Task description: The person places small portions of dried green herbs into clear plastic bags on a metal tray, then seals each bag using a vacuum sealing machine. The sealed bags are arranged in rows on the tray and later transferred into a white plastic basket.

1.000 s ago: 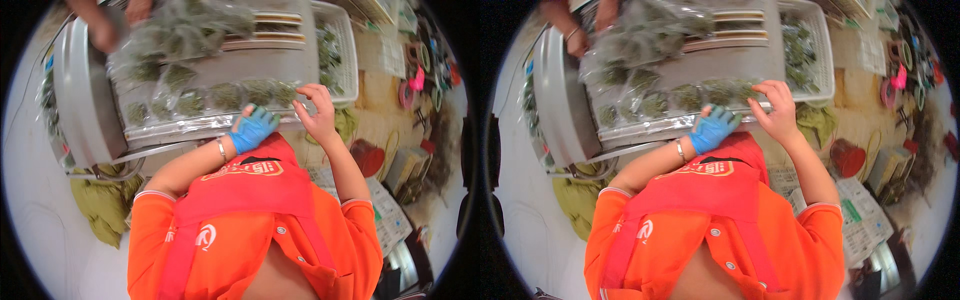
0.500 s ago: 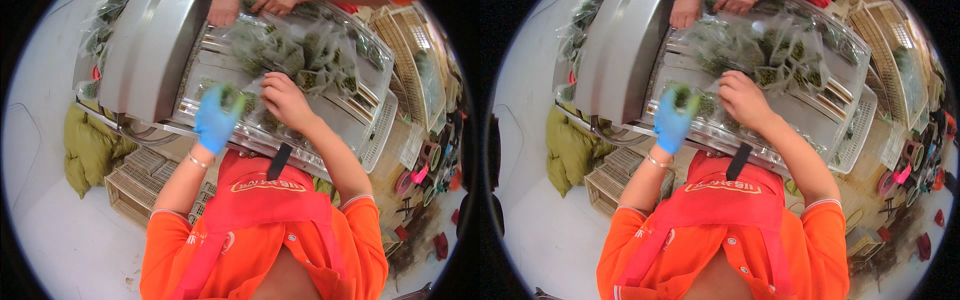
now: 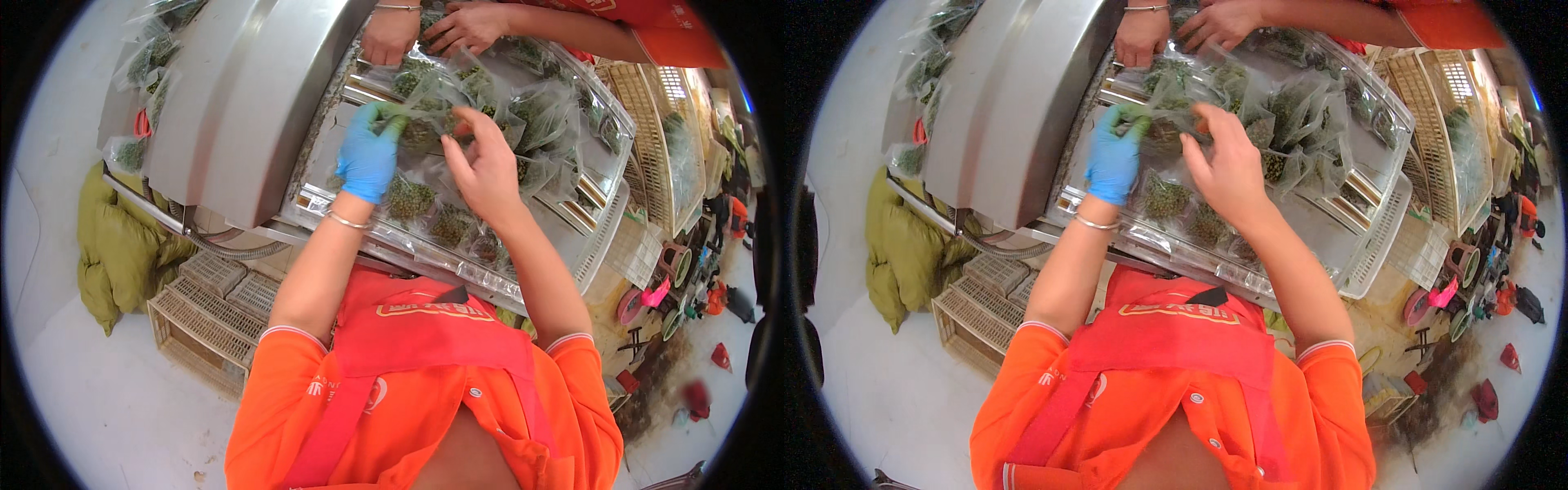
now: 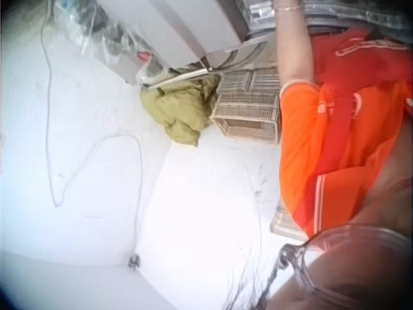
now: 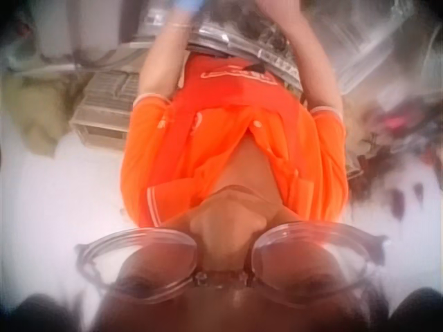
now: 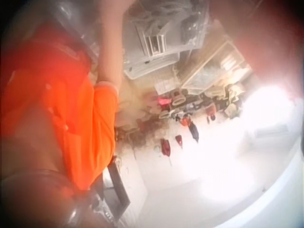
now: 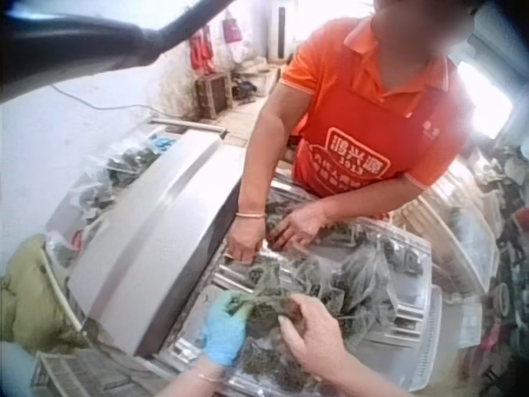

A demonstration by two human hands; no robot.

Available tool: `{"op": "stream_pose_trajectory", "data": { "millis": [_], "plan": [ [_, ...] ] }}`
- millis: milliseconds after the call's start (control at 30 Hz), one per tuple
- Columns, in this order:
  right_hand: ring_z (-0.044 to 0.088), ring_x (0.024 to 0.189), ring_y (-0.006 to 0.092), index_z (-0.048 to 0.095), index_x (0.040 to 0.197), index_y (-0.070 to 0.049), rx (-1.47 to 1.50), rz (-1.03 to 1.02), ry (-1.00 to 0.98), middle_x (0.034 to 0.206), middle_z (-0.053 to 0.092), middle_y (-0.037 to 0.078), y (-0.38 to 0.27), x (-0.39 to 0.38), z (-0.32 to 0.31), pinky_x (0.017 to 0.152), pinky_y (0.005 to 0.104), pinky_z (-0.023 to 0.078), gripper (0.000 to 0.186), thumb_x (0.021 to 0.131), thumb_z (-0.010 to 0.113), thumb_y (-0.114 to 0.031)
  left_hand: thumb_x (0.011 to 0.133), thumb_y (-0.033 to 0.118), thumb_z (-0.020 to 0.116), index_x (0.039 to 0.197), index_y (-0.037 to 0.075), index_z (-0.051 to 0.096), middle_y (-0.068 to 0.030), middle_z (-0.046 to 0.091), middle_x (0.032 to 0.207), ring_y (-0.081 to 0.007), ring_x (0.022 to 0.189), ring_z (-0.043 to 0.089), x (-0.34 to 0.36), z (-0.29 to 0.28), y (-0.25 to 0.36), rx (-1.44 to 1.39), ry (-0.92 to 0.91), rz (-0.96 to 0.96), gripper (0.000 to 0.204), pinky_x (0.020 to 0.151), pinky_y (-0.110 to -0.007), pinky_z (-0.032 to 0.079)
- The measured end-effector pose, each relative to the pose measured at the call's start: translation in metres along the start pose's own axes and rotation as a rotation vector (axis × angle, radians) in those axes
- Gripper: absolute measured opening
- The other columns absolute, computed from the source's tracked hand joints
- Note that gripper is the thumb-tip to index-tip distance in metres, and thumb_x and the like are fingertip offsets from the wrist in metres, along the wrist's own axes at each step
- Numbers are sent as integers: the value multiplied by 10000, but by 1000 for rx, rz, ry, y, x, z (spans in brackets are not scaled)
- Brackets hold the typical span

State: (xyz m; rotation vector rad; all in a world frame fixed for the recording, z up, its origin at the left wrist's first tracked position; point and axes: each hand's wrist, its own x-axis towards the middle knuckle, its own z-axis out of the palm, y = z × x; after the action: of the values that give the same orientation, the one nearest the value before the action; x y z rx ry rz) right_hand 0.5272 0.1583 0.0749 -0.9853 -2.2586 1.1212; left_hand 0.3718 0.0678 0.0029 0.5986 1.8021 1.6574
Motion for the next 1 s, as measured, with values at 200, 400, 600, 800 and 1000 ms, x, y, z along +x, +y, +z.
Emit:
{"op": "stream_pose_trajectory", "data": {
  "millis": [200,400,600,800,1000],
  "plan": [
    [653,829,372,637,986,-50,-364,-68,20,1088,579,133,11,39,29,682,445,550,135,877,673,-122,899,22,684,1054,11,648,-53,677,985,-125,904,619,35,-40,15,97,-59,48,160,838,-281,511],
    [615,731,302,593,919,-39,-43,-149,164,857,583,126,10,31,13,678,384,514,86,852,640,-64,912,-17,657,1058,10,629,-29,662,982,-96,908,592,42,-42,6,-72,11,-3,151,840,-254,493],
    [585,620,276,555,919,-34,-78,-314,-35,820,585,129,-31,-40,-54,562,348,506,203,765,680,9,917,-24,645,1040,11,617,1,627,942,-70,875,560,17,-39,35,-152,101,15,131,787,-228,475],
    [603,618,322,497,844,-58,-244,-228,-507,769,522,119,22,-121,-52,509,414,487,223,778,710,-69,942,-29,611,1059,42,619,32,605,958,-52,881,524,-19,-18,53,-41,-246,-36,137,811,-204,443],
    [551,756,170,621,1191,-38,62,131,-89,1018,640,114,6,-55,-59,660,301,484,434,833,788,-216,907,17,692,1083,17,625,-14,648,992,-95,945,592,-30,3,5,-72,-425,-199,189,849,-263,504]
  ]
}}
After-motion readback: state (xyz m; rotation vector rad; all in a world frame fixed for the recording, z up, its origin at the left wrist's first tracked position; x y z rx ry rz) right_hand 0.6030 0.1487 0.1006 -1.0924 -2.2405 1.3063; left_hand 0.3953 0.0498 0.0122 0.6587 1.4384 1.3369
